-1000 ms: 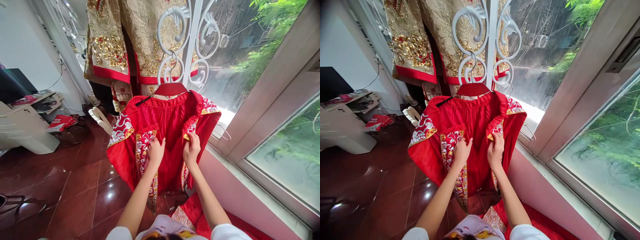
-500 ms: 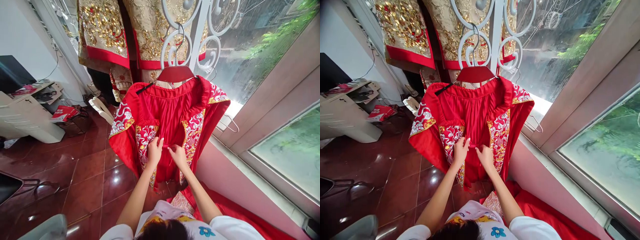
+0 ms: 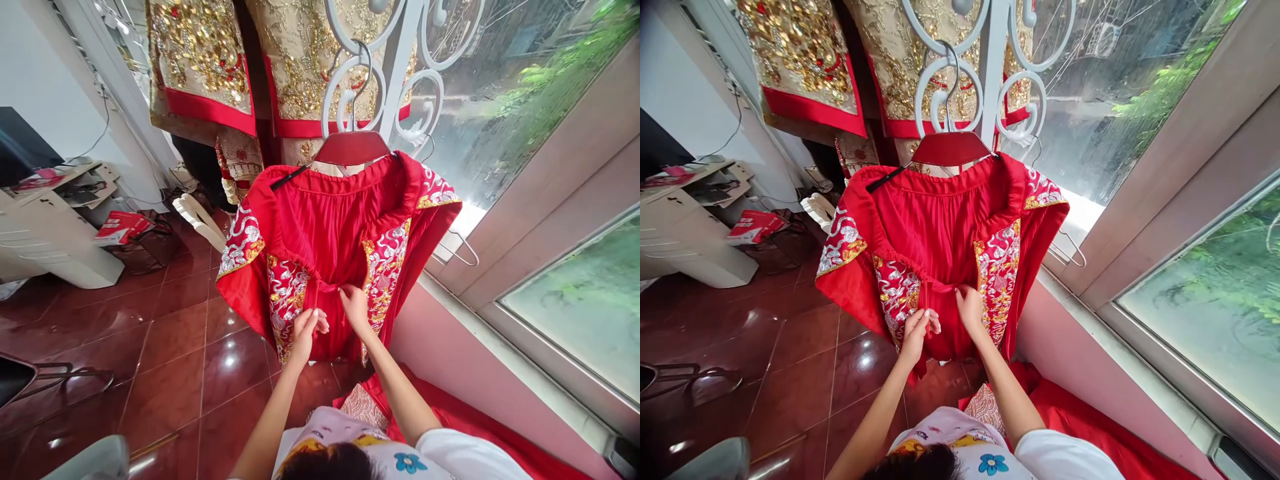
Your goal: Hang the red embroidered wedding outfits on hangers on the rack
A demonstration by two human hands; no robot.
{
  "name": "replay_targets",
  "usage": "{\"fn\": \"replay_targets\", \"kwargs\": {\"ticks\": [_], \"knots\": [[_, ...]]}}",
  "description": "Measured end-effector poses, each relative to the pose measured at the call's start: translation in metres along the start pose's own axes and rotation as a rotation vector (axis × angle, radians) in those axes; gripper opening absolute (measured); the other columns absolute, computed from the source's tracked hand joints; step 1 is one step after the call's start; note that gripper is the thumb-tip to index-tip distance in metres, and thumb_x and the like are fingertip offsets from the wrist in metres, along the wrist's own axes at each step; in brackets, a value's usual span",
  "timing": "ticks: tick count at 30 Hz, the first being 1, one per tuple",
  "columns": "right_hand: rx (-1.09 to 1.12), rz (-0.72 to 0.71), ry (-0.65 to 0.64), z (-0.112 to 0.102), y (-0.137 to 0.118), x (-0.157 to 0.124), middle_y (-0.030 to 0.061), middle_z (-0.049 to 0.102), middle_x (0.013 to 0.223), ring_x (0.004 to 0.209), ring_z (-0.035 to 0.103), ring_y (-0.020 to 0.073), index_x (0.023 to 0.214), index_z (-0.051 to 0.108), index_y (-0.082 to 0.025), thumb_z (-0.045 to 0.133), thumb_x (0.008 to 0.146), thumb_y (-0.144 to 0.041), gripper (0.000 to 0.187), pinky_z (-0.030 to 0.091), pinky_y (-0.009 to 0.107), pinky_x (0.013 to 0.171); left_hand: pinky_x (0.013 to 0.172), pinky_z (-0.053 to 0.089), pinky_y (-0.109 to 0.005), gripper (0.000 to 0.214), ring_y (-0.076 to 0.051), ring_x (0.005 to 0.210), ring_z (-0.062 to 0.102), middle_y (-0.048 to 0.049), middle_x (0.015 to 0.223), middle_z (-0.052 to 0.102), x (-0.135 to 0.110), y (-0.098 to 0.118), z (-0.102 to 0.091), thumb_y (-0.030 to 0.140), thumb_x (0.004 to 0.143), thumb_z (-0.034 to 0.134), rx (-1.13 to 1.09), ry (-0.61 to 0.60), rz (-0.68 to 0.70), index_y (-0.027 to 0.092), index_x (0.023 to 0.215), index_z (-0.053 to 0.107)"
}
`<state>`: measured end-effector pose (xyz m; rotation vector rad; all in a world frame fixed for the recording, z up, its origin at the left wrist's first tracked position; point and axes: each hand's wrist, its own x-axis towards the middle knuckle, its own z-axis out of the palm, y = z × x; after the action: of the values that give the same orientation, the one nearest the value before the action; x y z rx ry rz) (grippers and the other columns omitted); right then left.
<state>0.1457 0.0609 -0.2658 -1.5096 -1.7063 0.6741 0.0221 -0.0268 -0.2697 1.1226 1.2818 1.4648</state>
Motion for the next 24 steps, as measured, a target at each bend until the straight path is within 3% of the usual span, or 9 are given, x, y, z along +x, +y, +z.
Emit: {"fn": "replay_targets", "kwargs": {"ticks": [4,10,13,16,19,21,24], "knots": [[0.030,0.020,0.022,0.002,-0.004,0.004,0.0097,0.071,0.092,0.083,0.065,0.0192,0.094,0.069,-0.014,0.053,0.085,-0.027,0.023,0.045,0.026,0.074,0.055,0.047,-0.031,0.036,-0.016,0.054,0.055,-0.0045,0.055,0.053,-0.008,0.002,-0.004,0.047,0.080,0.036,-0.106,-0.166,-0.075,0.018,0.063,0.048],[0.091,0.100,0.078,0.009,-0.010,0.018,0.0109,0.069,0.086,0.077,0.062,0.0188,0.087,0.068,-0.015,0.051,0.083,-0.030,0.023,0.044,0.026,0.072,0.055,0.048,-0.038,0.052,-0.017,0.046,0.047,-0.0048,0.036,0.033,-0.013,0.003,-0.012,0.055,0.076,0.029,-0.078,-0.404,-0.194,0.023,0.036,0.033],[0.176,0.153,0.085,0.014,-0.015,0.024,0.0094,0.067,0.079,0.072,0.059,0.0172,0.077,0.065,-0.015,0.053,0.079,-0.029,0.019,0.042,0.025,0.068,0.055,0.050,-0.039,0.058,-0.019,0.047,0.052,-0.0073,0.035,0.037,-0.015,0.003,-0.017,0.058,0.078,0.028,0.004,-0.539,-0.287,0.021,0.033,0.037],[0.313,0.227,0.056,0.017,-0.019,0.022,0.0071,0.063,0.071,0.068,0.054,0.0153,0.067,0.058,-0.015,0.057,0.073,-0.029,0.015,0.039,0.023,0.063,0.051,0.051,-0.037,0.061,-0.021,0.047,0.058,-0.0107,0.044,0.052,-0.007,0.002,-0.018,0.054,0.084,0.024,0.123,-0.637,-0.383,0.016,0.046,0.052],[0.505,0.336,-0.066,0.013,-0.019,0.013,-0.0001,0.050,0.055,0.052,0.043,0.0106,0.064,0.050,-0.016,0.058,0.069,-0.032,0.018,0.034,0.022,0.050,0.046,0.049,-0.031,0.057,-0.019,0.048,0.061,-0.0114,0.061,0.063,0.009,-0.002,-0.009,0.050,0.090,0.022,0.284,-0.603,-0.420,0.012,0.072,0.061],[0.627,0.409,-0.183,0.006,-0.017,0.008,-0.0053,0.038,0.048,0.044,0.032,0.0075,0.062,0.045,-0.018,0.057,0.068,-0.034,0.021,0.027,0.021,0.044,0.050,0.050,-0.028,0.045,-0.018,0.056,0.064,-0.0114,0.074,0.066,0.022,-0.006,0.003,0.043,0.092,0.027,0.419,-0.475,-0.374,0.012,0.088,0.060],[0.754,0.489,-0.313,-0.006,-0.015,0.003,-0.0093,0.027,0.045,0.040,0.021,0.0048,0.059,0.042,-0.019,0.056,0.066,-0.034,0.022,0.019,0.019,0.039,0.073,0.051,-0.031,0.027,-0.021,0.089,0.066,-0.0160,0.104,0.064,0.041,-0.008,0.025,0.027,0.091,0.038,0.636,-0.226,-0.247,0.014,0.108,0.055]]}}
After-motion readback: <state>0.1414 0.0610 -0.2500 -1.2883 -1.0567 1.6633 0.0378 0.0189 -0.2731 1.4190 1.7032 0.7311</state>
